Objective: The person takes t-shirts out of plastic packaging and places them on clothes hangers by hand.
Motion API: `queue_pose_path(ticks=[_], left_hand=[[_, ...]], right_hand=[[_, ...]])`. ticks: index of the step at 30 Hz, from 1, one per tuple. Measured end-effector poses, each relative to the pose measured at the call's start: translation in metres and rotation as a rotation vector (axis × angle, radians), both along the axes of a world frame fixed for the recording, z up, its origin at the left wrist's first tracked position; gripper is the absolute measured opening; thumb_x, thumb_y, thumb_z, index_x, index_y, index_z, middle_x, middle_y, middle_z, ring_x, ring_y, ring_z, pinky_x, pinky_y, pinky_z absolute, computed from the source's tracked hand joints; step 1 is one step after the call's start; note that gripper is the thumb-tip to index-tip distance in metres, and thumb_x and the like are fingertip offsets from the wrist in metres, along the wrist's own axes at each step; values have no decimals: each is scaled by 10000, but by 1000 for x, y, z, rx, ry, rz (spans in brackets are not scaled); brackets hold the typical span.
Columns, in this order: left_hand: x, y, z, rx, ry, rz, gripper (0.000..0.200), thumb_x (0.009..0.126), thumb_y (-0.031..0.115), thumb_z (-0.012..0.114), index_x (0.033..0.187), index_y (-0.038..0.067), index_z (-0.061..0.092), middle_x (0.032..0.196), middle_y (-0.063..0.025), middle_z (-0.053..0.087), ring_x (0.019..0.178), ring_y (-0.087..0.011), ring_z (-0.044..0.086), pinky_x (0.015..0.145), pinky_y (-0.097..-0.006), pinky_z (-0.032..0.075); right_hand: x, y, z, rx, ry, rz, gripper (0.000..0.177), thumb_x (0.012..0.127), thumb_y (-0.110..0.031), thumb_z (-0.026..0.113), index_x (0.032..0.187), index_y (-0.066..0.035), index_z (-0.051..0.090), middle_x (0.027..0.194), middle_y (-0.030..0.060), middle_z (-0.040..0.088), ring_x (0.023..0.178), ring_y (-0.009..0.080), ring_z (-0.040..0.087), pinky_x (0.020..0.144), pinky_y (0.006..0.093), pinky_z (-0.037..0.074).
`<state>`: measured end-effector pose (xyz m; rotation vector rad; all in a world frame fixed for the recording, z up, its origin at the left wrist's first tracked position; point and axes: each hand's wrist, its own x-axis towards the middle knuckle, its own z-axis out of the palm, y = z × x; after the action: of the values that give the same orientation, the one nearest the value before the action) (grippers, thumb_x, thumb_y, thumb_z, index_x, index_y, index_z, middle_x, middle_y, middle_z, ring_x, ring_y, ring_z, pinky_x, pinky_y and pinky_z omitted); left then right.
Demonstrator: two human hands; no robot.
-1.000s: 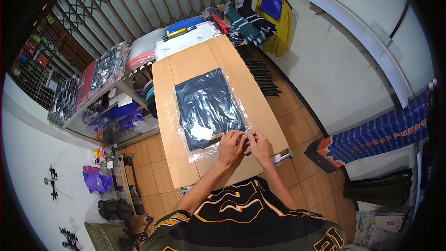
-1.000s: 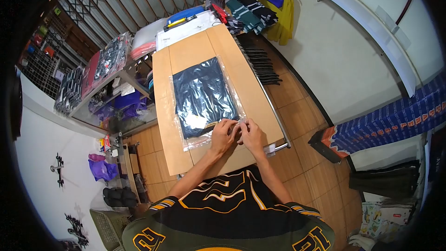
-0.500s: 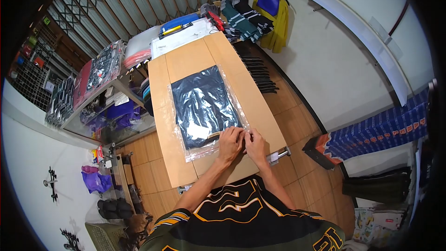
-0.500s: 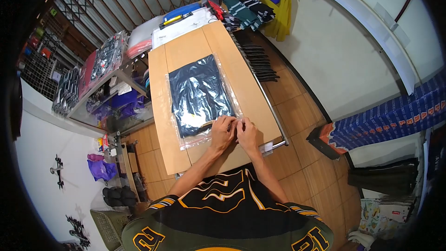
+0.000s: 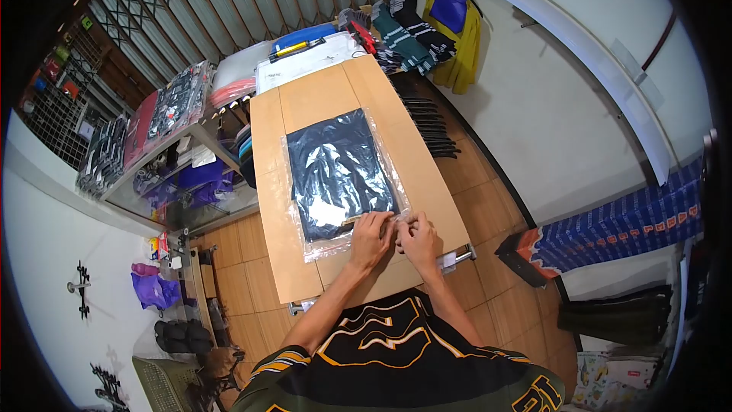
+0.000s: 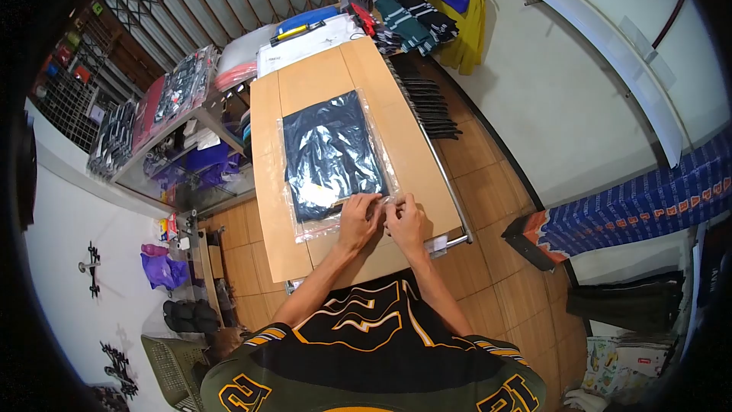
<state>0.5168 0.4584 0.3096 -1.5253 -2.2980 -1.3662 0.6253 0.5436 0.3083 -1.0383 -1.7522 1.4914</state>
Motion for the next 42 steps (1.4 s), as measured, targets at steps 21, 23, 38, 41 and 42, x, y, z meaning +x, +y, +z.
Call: queue_pose_path(ticks=[21,23,38,41,42], left_hand=[[-6,-44,10,-94,-61,64,298,831,110,754,1100,57,637,899,-60,679,808,-233,630,794,-373,453],[-10,-47,10,-87,-60,81,288,833,94,749,1096,55,637,890,-64,678,798,-234,634,785,-372,458],[-17,-80,10,-81,-57,173,292,824,69,750,1094,36,641,869,-88,676,781,-253,618,720,-376,481],[-19,-91,9,-112,-121,203,256,840,59,735,1078,34,645,838,-97,676,765,-261,622,705,-372,488],[-20,-91,16,-95,-105,216,230,846,22,720,1064,22,644,835,-109,684,757,-253,643,687,-360,508]], right_hand=[[-1,-10,-2,191,13,-36,394,808,-66,742,1053,4,441,671,67,682,535,100,613,502,274,464],[-1,-10,-2,194,-13,-34,384,803,-55,733,1051,11,447,679,84,683,544,137,633,529,291,483],[-11,-14,16,-40,-143,65,496,786,-121,742,1188,24,490,760,158,710,634,237,707,606,358,533],[-14,-14,6,-41,-185,89,542,766,-137,748,1218,6,485,764,164,711,619,263,708,610,375,537],[-16,-14,5,27,-202,88,558,758,-139,746,1230,-3,480,755,162,708,610,272,707,609,377,537]])
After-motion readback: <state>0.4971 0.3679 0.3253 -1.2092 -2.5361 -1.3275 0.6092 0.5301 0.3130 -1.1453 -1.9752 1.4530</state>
